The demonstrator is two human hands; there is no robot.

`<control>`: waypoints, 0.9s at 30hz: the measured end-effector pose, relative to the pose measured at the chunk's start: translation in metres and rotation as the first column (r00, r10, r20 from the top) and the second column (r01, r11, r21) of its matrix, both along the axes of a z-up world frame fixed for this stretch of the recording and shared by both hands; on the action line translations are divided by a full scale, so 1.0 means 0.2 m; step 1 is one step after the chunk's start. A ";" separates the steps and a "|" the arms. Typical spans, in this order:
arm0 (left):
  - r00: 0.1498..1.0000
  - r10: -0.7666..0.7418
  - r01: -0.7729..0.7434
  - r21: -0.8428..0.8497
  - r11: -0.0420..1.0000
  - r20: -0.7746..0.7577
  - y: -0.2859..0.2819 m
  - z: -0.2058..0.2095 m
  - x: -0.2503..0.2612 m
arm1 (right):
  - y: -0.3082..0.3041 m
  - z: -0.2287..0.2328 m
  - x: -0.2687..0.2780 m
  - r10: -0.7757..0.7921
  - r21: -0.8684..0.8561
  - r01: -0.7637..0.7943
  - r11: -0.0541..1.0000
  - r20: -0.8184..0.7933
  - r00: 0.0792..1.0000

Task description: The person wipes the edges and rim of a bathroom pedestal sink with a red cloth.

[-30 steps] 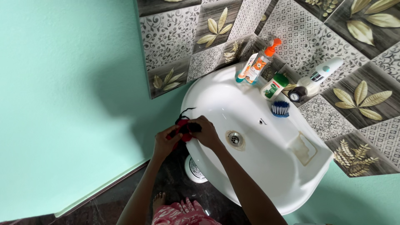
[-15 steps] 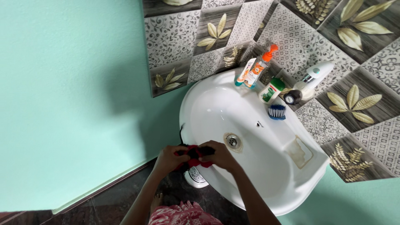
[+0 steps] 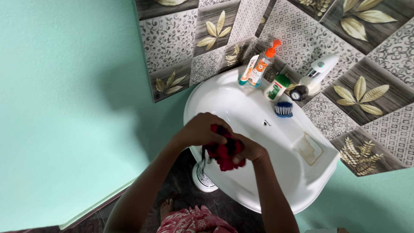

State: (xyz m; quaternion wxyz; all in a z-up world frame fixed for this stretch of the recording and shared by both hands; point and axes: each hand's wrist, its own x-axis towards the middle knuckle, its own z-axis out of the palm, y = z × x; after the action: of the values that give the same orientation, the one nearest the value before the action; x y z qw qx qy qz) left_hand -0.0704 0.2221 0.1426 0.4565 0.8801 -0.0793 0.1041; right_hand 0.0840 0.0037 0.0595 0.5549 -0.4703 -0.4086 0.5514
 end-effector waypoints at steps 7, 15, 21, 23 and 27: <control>0.942 0.320 -0.333 -0.410 0.849 -0.101 0.20 0.16 -0.19 | 0.24 0.10 -0.15 -0.450 -0.097 0.492 0.865 0.284 0.847; 0.821 0.444 -0.343 -0.313 0.886 0.359 0.17 0.34 -0.21 | 0.48 0.26 -0.25 -0.522 0.235 0.467 0.852 0.320 0.791; 0.653 0.519 -0.251 -0.489 0.835 0.552 0.18 0.46 -0.15 | 0.69 0.08 -0.31 -0.523 0.078 0.533 0.843 0.353 0.776; 0.630 0.630 -0.161 -0.717 0.678 0.454 0.27 0.46 -0.19 | 0.68 0.09 -0.24 -0.573 0.198 0.540 0.818 0.203 0.794; 0.602 0.779 -0.270 -0.874 0.404 0.174 0.44 0.30 -0.37 | 0.59 0.32 -0.04 -0.608 0.228 0.564 0.793 0.272 0.746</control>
State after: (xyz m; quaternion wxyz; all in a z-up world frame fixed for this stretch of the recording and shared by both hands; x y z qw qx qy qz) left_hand -0.1448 0.3098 0.2019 0.6795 0.4890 0.1422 0.5282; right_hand 0.0751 0.1210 0.1242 0.6527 -0.6231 -0.3623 0.2334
